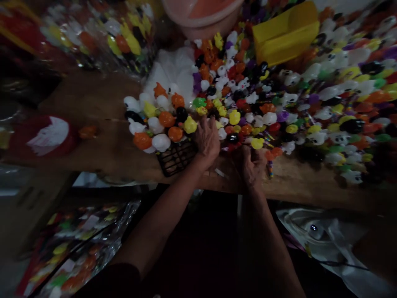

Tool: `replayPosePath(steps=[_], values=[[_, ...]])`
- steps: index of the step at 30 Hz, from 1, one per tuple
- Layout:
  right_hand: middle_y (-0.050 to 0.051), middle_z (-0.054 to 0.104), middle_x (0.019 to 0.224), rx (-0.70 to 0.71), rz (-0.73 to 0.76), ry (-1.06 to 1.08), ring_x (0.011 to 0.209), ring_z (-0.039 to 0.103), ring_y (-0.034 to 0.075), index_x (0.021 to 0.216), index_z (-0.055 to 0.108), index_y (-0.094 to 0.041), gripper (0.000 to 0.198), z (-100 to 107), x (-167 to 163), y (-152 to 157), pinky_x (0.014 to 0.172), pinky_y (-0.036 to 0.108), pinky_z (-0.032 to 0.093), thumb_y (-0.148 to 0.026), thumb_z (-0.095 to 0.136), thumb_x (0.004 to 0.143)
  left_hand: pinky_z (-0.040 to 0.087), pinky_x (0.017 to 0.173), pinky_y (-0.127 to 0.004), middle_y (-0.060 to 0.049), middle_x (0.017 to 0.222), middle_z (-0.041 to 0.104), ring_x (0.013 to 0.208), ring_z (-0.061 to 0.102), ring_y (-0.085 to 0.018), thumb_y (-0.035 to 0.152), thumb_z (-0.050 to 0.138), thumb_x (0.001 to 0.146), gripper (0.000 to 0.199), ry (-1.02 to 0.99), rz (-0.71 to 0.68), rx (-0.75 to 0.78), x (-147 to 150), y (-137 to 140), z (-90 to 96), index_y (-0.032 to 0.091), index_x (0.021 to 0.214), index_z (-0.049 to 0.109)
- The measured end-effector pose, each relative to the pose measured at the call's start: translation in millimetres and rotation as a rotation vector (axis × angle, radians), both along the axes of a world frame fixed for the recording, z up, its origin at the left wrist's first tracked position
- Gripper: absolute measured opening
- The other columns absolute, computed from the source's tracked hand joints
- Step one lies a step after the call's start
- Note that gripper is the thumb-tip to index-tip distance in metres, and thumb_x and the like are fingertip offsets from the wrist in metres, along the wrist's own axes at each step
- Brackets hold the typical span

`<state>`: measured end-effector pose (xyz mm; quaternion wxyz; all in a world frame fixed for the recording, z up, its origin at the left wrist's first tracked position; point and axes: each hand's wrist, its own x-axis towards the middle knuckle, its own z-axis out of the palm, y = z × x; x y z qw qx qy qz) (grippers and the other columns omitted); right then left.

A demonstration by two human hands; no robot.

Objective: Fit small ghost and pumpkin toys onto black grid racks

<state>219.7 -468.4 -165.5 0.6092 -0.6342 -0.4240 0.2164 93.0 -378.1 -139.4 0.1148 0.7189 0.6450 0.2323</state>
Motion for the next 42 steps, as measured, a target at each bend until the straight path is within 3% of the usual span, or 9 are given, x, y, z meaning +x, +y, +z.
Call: replayPosePath(steps=[5,12,16,19,24,28,31,38,42], values=[[0.003,0.070,0.076,0.014,0.058,0.004,0.072,0.062,0.017,0.084,0.072,-0.019,0.028,6,-5,1,0.068,0.029,0.051,-0.047,0.069,0.083,0.051,0.105,-0.048,-0.019,0.125,0.068,0.118,0.063,-0.032,0.006,0.037,0.095,0.040,-0.057,-0.022,0.051,-5,5,-2.7,0.013,0.118,0.068],[-0.001,0.062,0.065,-0.028,0.113,0.139,0.060,0.053,0.013,0.077,0.070,-0.019,0.028,12,-8,-2,0.061,0.027,0.047,-0.047,0.069,0.079,0.047,0.112,-0.045,-0.016,0.138,0.063,0.129,0.058,-0.030,0.015,0.050,0.093,0.043,-0.459,-0.234,0.187,-13,-14,1.2,0.015,0.136,0.055],[-0.002,0.061,0.068,-0.032,0.166,0.186,0.061,0.051,0.012,0.077,0.069,-0.019,0.027,11,-6,-3,0.059,0.026,0.044,-0.046,0.071,0.077,0.055,0.095,-0.034,-0.013,0.131,0.065,0.110,0.066,-0.022,0.031,0.058,0.092,0.041,-0.993,-0.466,-0.096,-13,-28,-4.1,0.017,0.131,0.059],[-0.001,0.063,0.071,-0.029,0.179,0.170,0.063,0.051,0.012,0.076,0.068,-0.019,0.026,11,-6,-2,0.061,0.026,0.044,-0.045,0.072,0.077,0.054,0.067,-0.026,-0.012,0.119,0.069,0.079,0.065,-0.016,0.041,0.058,0.091,0.045,-1.116,-0.584,-0.332,-13,-34,-9.2,0.018,0.129,0.061],[0.000,0.065,0.075,-0.022,0.142,0.096,0.068,0.056,0.014,0.078,0.069,-0.019,0.025,15,-2,-8,0.066,0.027,0.047,-0.044,0.069,0.081,0.056,0.067,-0.028,-0.012,0.118,0.070,0.076,0.065,-0.016,0.041,0.060,0.091,0.043,-1.017,-0.559,-0.328,-21,-46,-11.4,0.017,0.127,0.063],[-0.001,0.059,0.068,-0.052,0.113,-0.188,0.064,0.052,0.013,0.072,0.064,-0.019,0.027,18,8,-33,0.061,0.026,0.043,-0.041,0.065,0.088,0.057,0.097,-0.035,-0.009,0.118,0.073,0.107,0.069,-0.023,0.032,0.066,0.092,0.033,-0.690,-0.549,-0.033,-30,-67,-14.5,0.020,0.123,0.067],[0.000,0.060,0.069,-0.062,0.094,-0.360,0.062,0.053,0.014,0.075,0.063,-0.020,0.025,13,13,-51,0.061,0.026,0.043,-0.037,0.062,0.092,0.057,0.100,-0.035,-0.010,0.120,0.072,0.113,0.069,-0.023,0.024,0.058,0.097,0.028,-0.476,-0.612,0.175,-28,-77,-21.4,0.019,0.124,0.065],[0.001,0.061,0.069,-0.090,0.054,-0.567,0.063,0.054,0.015,0.078,0.059,-0.021,0.021,5,9,-59,0.062,0.027,0.045,-0.032,0.057,0.095,0.059,0.096,-0.032,-0.008,0.115,0.074,0.106,0.072,-0.020,0.020,0.062,0.091,0.026,-0.577,-0.538,0.167,-28,-76,-20.9,0.018,0.117,0.065],[0.008,0.069,0.082,-0.123,0.113,-0.790,0.080,0.063,0.021,0.095,0.069,-0.020,0.015,0,10,-62,0.073,0.032,0.051,-0.024,0.054,0.097,0.058,0.097,-0.030,-0.008,0.117,0.070,0.108,0.070,-0.019,0.018,0.060,0.095,0.028,-0.415,-0.557,0.263,-44,-79,-19.6,0.021,0.122,0.069]])
